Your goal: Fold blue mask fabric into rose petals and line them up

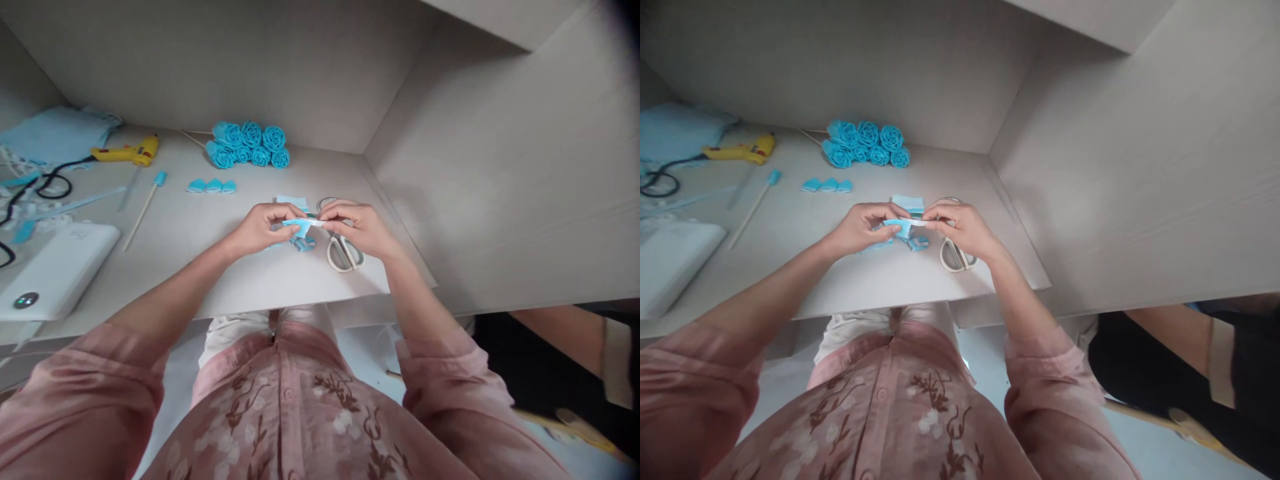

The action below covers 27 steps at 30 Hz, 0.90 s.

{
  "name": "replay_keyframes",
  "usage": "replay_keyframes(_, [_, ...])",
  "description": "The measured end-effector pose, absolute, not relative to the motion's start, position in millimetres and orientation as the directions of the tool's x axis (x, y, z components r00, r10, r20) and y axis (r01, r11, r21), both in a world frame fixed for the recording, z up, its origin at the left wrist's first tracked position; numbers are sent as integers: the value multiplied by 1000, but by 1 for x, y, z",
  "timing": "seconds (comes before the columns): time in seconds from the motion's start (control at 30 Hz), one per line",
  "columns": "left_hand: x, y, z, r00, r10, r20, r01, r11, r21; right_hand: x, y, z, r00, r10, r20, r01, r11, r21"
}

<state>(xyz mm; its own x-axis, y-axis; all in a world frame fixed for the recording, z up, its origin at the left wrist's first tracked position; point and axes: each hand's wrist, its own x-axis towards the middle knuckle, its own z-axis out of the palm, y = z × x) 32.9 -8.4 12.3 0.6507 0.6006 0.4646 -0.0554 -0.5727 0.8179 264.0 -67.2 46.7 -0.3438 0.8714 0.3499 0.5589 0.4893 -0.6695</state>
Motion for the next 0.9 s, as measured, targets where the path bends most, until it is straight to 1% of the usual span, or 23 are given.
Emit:
replay_keyframes(0.03, [34,-8,11,637,613,467,-43,-577,816,264,-66,44,-301,873,383,565,487,-666])
replay_keyframes(0.1, [36,-7,10,590,620,517,-5,-638,770,262,-66,36,-158,888,433,604,433,-669])
replay_keyframes(0.17, [37,-6,10,553,588,590,38,-726,687,258,-69,26,-16,888,460,643,361,-676])
replay_keyframes(0.23, [38,-4,9,548,535,643,72,-796,601,252,-73,18,44,879,474,665,328,-671])
replay_keyframes(0.3, [38,-2,7,567,486,665,95,-840,534,244,-77,13,27,870,493,692,340,-637])
replay_keyframes(0.37, [37,-1,5,602,458,654,117,-861,495,237,-79,11,-13,857,515,742,354,-570])
replay_keyframes(0.5, [38,1,1,651,431,624,141,-877,458,231,-78,13,-55,836,546,841,333,-426])
replay_keyframes(0.6, [38,1,0,659,405,634,137,-894,427,229,-78,14,-77,832,550,871,324,-369])
replay_keyframes(0.67, [38,1,-1,659,400,637,141,-897,418,229,-78,14,-75,833,548,876,318,-363])
replay_keyframes(0.73, [38,1,-1,654,413,634,147,-891,429,231,-78,13,-57,840,540,873,305,-381])
replay_keyframes(0.9, [34,4,-1,629,465,623,167,-864,476,242,-76,11,9,858,513,821,287,-494])
